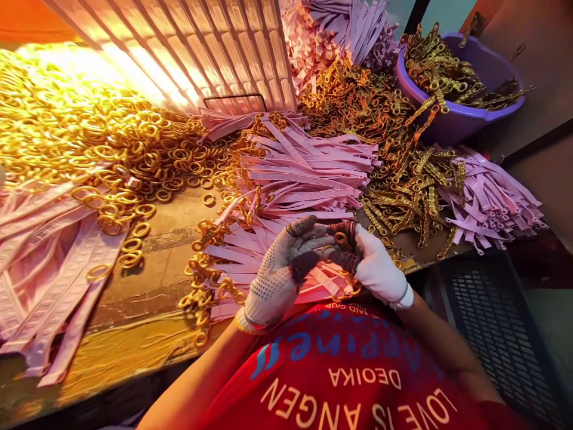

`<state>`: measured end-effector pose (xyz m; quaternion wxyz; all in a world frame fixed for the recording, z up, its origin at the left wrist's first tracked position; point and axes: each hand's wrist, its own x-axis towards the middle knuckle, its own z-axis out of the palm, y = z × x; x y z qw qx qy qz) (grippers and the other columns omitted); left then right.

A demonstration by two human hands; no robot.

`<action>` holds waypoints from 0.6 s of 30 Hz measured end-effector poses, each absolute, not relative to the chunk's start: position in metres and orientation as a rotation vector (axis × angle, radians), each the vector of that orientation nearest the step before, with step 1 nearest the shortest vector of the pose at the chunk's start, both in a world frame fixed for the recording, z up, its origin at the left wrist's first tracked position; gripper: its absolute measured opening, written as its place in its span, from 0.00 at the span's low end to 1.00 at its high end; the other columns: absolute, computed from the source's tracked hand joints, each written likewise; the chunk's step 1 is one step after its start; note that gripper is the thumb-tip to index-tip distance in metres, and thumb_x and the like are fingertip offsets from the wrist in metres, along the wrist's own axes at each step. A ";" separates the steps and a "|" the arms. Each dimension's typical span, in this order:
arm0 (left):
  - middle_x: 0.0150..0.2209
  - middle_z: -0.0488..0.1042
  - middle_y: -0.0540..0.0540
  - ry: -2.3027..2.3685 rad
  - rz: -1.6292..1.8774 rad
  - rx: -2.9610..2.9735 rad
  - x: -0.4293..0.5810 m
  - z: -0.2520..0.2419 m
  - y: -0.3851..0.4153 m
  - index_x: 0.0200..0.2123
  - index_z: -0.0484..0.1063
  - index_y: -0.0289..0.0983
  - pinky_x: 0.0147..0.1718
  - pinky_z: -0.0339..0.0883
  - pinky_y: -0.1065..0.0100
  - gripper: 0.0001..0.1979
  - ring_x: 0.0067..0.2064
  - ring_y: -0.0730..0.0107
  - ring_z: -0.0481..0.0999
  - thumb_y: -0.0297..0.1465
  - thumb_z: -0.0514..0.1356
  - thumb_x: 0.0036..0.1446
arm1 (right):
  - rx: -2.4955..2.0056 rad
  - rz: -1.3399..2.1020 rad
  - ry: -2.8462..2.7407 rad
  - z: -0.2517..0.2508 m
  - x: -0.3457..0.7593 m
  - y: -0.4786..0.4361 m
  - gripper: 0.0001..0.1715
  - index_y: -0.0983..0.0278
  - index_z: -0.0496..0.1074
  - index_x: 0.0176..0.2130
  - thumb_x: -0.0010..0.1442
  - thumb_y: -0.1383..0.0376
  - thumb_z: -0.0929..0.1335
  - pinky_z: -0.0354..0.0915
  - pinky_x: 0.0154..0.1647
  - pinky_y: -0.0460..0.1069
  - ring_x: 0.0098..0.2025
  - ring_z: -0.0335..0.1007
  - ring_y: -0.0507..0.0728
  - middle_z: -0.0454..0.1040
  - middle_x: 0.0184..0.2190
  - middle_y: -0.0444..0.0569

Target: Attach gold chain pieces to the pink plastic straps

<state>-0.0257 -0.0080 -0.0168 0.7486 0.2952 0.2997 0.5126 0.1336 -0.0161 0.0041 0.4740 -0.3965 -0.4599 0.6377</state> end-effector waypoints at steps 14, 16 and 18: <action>0.42 0.82 0.41 0.728 1.024 1.035 -0.026 -0.015 0.001 0.42 0.79 0.37 0.44 0.77 0.59 0.13 0.45 0.56 0.81 0.32 0.70 0.53 | -1.111 1.696 -1.027 0.016 0.146 -0.019 0.26 0.64 0.70 0.46 0.54 0.54 0.76 0.54 0.18 0.41 0.20 0.54 0.44 0.70 0.27 0.39; 0.40 0.82 0.42 0.748 1.029 1.001 -0.022 -0.017 0.002 0.43 0.78 0.36 0.42 0.76 0.61 0.13 0.42 0.60 0.81 0.32 0.70 0.53 | -1.149 1.596 -1.154 0.017 0.147 -0.021 0.23 0.64 0.70 0.48 0.58 0.53 0.73 0.63 0.25 0.43 0.25 0.62 0.47 0.72 0.30 0.42; 0.35 0.80 0.45 0.793 1.015 0.973 -0.020 -0.017 0.003 0.45 0.75 0.36 0.35 0.75 0.67 0.17 0.35 0.67 0.80 0.31 0.71 0.51 | -1.252 1.352 -1.408 0.019 0.151 -0.026 0.19 0.63 0.70 0.51 0.64 0.56 0.68 0.70 0.40 0.49 0.35 0.70 0.53 0.75 0.36 0.47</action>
